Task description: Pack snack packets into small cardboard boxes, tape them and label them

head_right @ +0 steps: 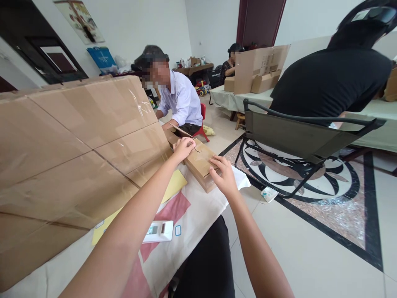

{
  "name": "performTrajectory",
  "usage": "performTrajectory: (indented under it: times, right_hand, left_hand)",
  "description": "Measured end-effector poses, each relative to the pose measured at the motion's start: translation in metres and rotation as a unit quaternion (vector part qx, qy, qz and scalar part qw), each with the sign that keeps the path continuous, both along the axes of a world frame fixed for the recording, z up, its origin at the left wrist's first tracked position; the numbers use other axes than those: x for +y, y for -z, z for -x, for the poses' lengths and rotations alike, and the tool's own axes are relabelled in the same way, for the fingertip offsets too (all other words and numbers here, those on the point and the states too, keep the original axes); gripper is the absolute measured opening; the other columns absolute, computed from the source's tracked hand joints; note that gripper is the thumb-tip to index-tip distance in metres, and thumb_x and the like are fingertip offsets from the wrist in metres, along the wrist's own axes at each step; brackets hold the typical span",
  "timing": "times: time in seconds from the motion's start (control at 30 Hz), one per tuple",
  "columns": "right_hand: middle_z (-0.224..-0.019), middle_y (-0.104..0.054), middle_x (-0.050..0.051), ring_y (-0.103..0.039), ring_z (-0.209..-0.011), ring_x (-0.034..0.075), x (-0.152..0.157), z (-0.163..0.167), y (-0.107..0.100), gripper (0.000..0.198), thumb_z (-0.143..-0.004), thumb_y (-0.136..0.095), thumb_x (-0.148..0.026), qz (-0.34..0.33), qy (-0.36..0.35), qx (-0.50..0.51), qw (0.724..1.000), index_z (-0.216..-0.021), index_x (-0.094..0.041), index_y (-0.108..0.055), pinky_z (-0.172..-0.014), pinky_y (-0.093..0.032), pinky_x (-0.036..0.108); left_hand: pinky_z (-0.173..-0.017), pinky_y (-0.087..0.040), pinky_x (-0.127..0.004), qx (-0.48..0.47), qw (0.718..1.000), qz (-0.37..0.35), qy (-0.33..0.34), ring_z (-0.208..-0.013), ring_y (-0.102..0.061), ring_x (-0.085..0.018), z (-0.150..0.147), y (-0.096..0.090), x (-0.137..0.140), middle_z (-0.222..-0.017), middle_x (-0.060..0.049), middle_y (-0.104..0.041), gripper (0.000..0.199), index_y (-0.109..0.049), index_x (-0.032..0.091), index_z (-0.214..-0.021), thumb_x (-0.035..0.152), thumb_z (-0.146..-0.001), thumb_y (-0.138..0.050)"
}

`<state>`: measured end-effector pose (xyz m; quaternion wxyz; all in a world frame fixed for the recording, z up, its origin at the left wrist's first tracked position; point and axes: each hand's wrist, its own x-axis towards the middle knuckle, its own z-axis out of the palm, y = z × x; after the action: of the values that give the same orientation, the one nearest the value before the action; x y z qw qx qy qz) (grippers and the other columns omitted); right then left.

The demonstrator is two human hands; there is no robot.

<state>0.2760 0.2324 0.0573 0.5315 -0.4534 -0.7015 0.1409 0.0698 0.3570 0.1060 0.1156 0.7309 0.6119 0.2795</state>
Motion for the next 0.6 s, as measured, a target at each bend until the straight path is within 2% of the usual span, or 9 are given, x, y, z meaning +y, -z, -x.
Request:
performTrajectory:
  times: [0.33,0.6]
  right_hand:
    - [-0.135,-0.065,0.012,-0.058,-0.128,0.031,-0.001,0.003,-0.001,0.029,-0.091,-0.06,-0.03,0.0,0.011,0.001,1.0,-0.116,-0.023,-0.073,-0.111,-0.039,0.055]
    - [-0.134,-0.064,0.013,-0.058,-0.127,0.031,-0.001,0.004,0.001,0.029,-0.093,-0.058,-0.031,-0.003,0.016,-0.001,1.0,-0.116,-0.02,-0.072,-0.11,-0.04,0.055]
  left_hand:
    - [-0.112,-0.029,-0.044,0.004,1.0,0.01,-0.003,-0.129,-0.048,-0.024,0.0,-0.002,0.0,-0.132,0.007,-0.063,0.011,-0.065,0.031,-0.09,0.041,-0.09,-0.061]
    - [-0.115,-0.027,-0.047,0.021,0.997,0.073,0.007,-0.132,-0.046,-0.026,0.001,-0.013,0.004,-0.13,0.006,-0.061,0.016,-0.066,0.033,-0.088,0.048,-0.082,-0.068]
